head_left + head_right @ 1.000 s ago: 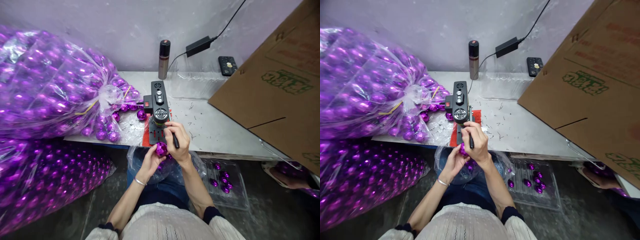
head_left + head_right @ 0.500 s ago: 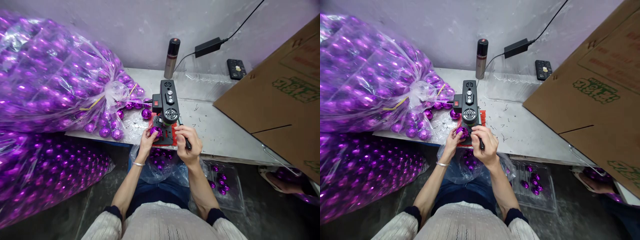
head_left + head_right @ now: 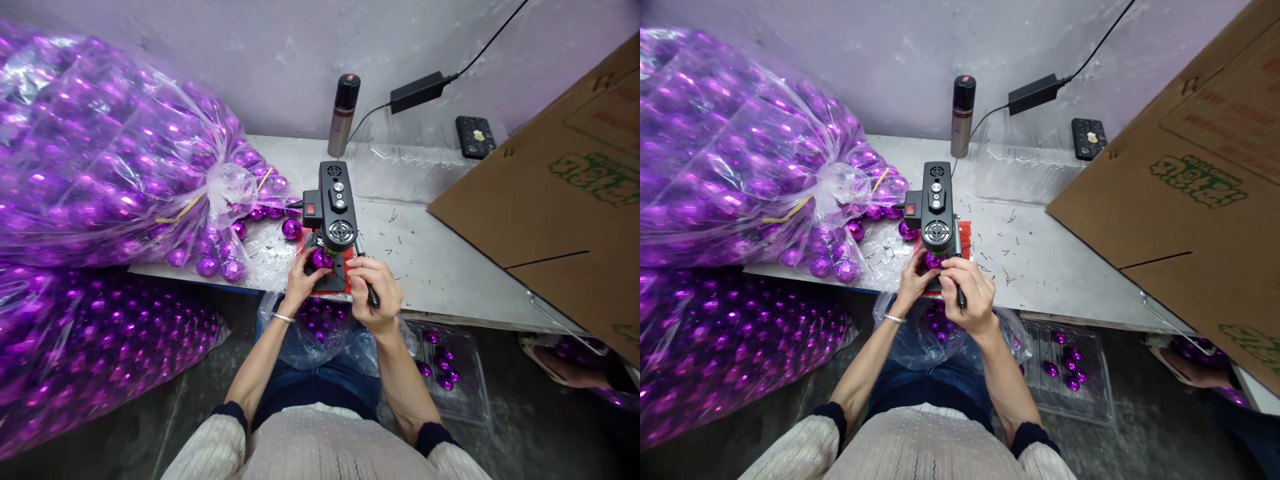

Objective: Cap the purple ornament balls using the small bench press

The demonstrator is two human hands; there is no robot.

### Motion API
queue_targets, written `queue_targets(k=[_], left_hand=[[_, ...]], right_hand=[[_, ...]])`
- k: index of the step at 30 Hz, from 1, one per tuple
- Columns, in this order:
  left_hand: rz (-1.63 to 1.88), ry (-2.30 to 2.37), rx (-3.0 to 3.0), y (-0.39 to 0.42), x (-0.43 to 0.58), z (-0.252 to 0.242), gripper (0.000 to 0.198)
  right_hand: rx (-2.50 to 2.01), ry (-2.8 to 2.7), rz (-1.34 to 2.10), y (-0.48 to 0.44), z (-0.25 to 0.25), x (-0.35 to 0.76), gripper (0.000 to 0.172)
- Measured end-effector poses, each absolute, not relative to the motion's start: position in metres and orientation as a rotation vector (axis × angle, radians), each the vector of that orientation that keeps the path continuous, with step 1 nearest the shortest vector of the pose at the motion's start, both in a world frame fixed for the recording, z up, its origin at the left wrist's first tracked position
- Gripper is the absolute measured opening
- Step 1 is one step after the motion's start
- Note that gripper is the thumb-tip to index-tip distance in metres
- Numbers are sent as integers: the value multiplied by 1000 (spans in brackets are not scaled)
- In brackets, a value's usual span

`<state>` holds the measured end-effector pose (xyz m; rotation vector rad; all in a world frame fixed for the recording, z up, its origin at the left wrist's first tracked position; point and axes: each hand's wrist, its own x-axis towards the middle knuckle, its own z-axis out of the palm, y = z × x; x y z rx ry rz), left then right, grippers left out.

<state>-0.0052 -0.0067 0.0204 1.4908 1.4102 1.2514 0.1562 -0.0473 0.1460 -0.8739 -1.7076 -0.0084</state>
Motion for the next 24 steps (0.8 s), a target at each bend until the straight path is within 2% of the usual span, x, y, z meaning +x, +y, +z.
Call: queue_targets(k=[7, 18, 24], left_hand=[[1221, 1207, 1873, 4, -11, 15, 66], [1198, 1211, 1842, 2, -9, 6, 72], [1100, 1108, 1899, 7, -20, 12, 71]], right_hand=[[-870, -1681, 4, -47, 151, 154, 13], [-891, -1647, 27, -48, 156, 152, 11], [-920, -1657, 16, -49, 149, 154, 18]])
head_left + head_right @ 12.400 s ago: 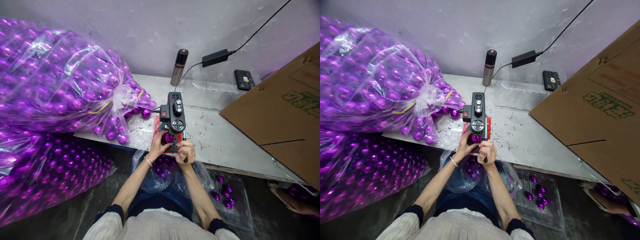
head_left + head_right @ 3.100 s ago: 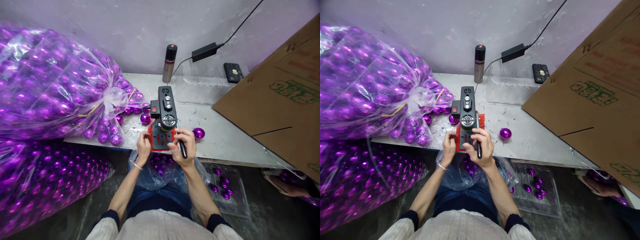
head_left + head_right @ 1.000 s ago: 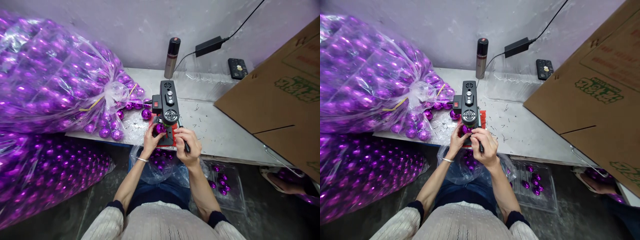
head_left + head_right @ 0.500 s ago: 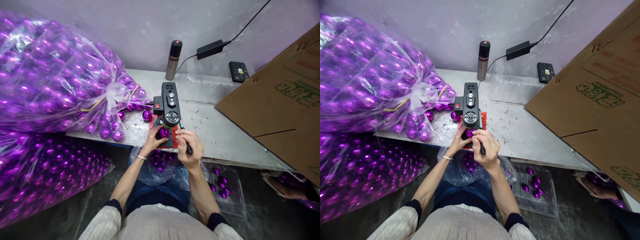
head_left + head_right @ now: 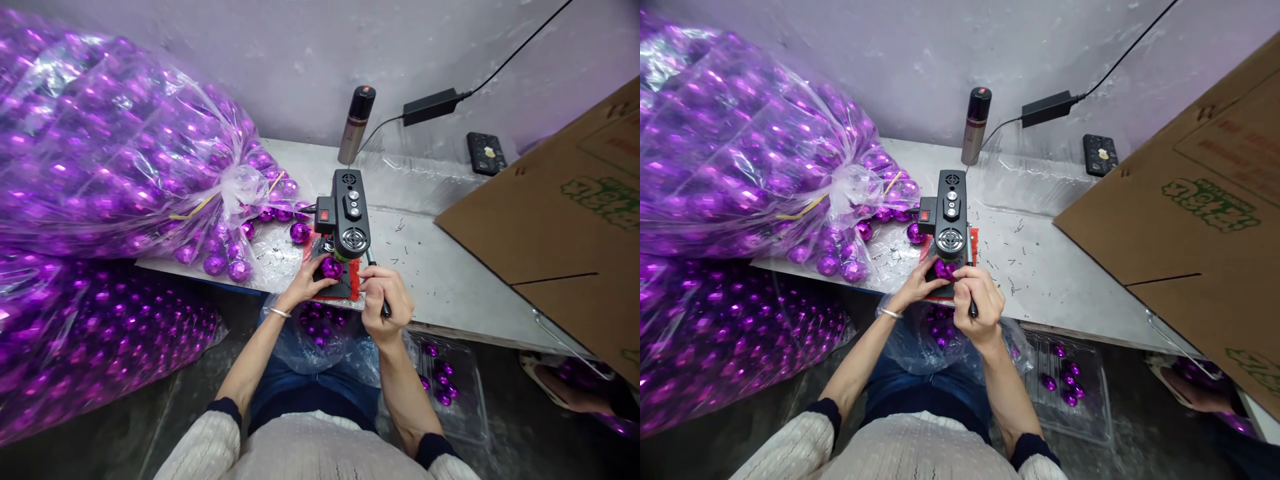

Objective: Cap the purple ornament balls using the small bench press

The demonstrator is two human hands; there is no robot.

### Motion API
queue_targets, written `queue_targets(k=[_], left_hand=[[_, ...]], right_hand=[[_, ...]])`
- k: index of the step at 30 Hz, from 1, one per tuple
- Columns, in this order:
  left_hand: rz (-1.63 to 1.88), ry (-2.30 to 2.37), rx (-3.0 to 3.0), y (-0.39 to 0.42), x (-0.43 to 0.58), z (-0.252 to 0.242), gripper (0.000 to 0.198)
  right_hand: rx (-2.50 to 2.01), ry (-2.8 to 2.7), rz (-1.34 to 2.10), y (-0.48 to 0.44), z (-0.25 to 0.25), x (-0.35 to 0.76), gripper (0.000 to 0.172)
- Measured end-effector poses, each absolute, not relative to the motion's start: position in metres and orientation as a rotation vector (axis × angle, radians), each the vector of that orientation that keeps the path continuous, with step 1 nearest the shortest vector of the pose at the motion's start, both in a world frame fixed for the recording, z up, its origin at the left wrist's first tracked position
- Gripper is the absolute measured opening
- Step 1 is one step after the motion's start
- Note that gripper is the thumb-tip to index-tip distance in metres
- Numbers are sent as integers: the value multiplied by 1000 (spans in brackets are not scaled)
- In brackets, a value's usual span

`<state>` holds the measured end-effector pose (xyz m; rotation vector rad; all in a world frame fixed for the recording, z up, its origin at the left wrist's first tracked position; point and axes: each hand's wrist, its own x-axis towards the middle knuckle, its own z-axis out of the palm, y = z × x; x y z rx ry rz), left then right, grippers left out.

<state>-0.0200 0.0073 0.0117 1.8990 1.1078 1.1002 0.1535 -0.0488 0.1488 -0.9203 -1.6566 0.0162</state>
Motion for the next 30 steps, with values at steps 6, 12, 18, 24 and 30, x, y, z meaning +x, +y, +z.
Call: queue_targets(k=[6, 12, 18, 24, 30], left_hand=[[1102, 1083, 1975, 11, -18, 13, 71], [1151, 1133, 2011, 8, -12, 7, 71], [1189, 1135, 2010, 9, -14, 6, 69], [1183, 1084, 1984, 9, -15, 9, 68], [1155, 1115, 1959, 9, -15, 10, 68]], right_hand=[[-907, -1657, 34, -50, 146, 154, 16], [-904, -1649, 21, -49, 142, 153, 16], [-904, -1630, 3, -49, 128, 149, 18], [-867, -1615, -5, -47, 113, 146, 18], [-845, -1598, -4, -45, 103, 146, 17]])
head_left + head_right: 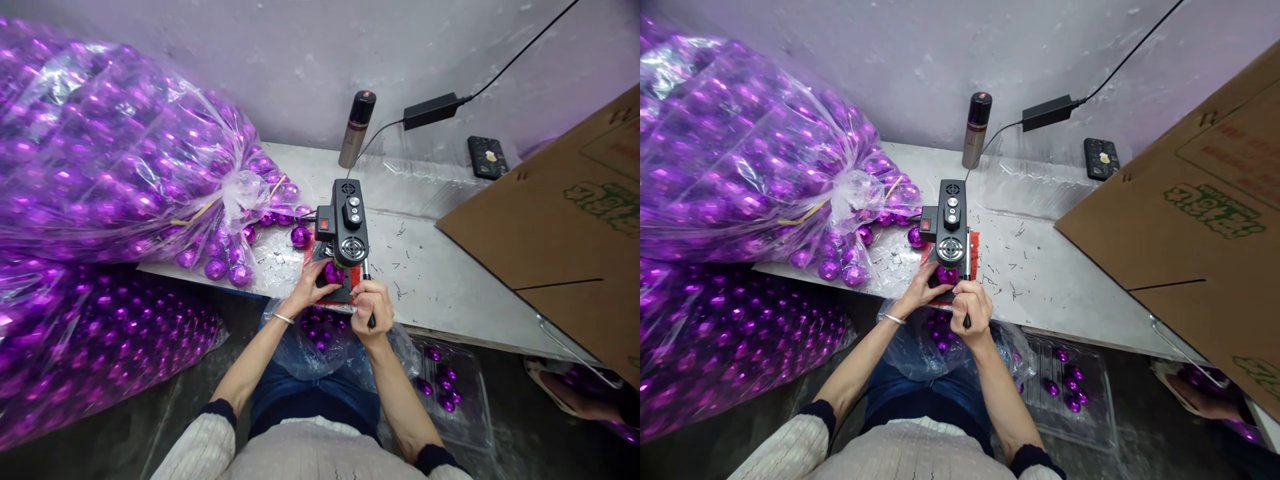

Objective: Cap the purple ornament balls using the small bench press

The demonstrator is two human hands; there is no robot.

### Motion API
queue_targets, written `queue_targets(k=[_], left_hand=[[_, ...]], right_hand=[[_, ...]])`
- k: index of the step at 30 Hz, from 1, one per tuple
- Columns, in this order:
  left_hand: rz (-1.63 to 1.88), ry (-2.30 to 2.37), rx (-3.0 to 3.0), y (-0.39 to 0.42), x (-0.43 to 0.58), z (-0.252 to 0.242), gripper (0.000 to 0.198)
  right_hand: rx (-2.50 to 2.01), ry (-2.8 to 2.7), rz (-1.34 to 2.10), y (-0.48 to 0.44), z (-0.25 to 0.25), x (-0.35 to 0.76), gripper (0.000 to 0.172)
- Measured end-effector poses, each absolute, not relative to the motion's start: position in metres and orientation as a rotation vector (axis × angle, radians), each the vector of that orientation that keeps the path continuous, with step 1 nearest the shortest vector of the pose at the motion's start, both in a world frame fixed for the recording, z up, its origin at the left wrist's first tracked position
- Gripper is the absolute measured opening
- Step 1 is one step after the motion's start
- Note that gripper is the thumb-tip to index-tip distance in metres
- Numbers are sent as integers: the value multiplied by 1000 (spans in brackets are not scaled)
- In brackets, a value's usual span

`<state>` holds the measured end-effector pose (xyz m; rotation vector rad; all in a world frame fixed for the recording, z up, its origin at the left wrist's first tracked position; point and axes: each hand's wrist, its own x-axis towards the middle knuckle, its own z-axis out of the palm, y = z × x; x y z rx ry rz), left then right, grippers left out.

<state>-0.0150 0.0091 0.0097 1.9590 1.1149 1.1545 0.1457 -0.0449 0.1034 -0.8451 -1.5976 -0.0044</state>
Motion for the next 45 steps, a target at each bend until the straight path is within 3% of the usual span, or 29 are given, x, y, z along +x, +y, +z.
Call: queue_targets(k=[34, 45], left_hand=[[1165, 1113, 1972, 11, -15, 7, 69], [1205, 1154, 2050, -4, -12, 9, 66]], right_hand=[[-781, -1578, -35, -37, 72, 144, 21], [-971, -1464, 68, -41, 141, 140, 27]])
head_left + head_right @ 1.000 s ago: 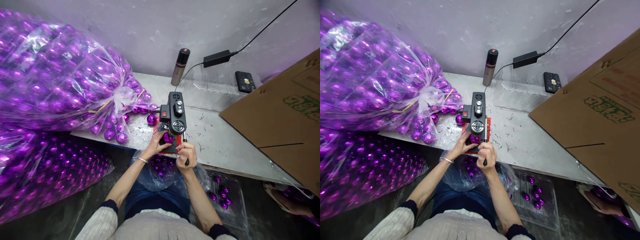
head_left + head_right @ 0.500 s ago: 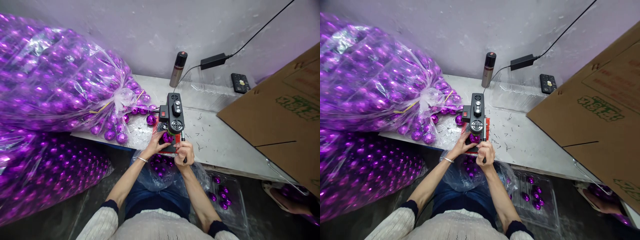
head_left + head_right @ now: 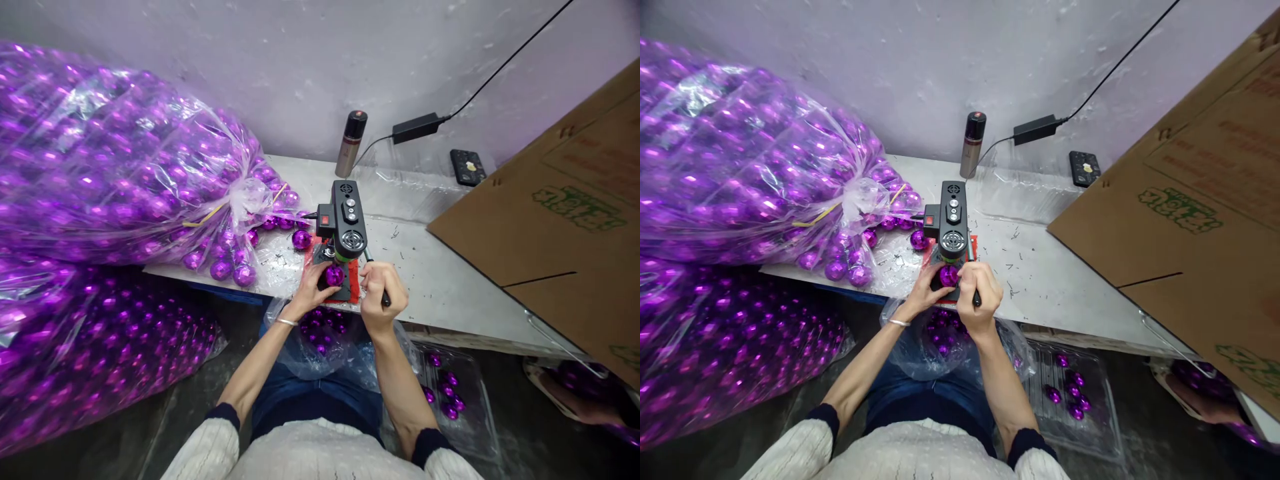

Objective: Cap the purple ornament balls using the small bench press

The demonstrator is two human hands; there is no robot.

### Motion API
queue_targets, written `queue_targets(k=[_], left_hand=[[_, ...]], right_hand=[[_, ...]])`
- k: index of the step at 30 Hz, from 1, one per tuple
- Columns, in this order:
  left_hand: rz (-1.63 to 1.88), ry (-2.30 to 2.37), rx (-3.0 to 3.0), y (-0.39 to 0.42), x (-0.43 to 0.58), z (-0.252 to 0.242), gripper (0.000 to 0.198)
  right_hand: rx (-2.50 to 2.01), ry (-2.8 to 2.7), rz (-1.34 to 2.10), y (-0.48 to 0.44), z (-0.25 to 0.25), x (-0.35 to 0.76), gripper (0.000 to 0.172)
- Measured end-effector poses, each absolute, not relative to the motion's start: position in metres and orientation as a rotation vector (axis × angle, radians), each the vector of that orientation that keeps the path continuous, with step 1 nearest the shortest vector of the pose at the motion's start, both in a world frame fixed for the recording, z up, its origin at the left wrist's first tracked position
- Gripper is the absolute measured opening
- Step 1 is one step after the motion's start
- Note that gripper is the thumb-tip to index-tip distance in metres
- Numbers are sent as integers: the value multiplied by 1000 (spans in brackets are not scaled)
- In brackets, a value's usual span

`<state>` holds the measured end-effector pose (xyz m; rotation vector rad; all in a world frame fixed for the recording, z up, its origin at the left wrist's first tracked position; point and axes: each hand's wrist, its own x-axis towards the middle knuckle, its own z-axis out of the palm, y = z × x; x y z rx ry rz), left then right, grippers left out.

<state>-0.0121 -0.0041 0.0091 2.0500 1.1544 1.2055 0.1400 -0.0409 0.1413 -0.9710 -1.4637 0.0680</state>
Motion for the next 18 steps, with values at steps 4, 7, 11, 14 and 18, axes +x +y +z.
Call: queue_targets(k=[4, 7, 11, 14, 18], left_hand=[[1144, 1164, 2253, -51, -15, 9, 75], [1052, 1150, 2317, -70, -25, 10, 123], [1098, 1315, 2178, -33, -44, 17, 124], [1280, 1663, 1883, 25, -53, 26, 78], [1139, 1760, 1715, 81, -52, 38, 61]], right_hand=[[-937, -1534, 39, -43, 143, 143, 26], [-895, -1575, 18, -44, 133, 146, 25], [-888, -1558, 22, -43, 124, 146, 24], [-881, -1559, 10, -43, 123, 146, 24], [-868, -1581, -9, -42, 124, 147, 24]])
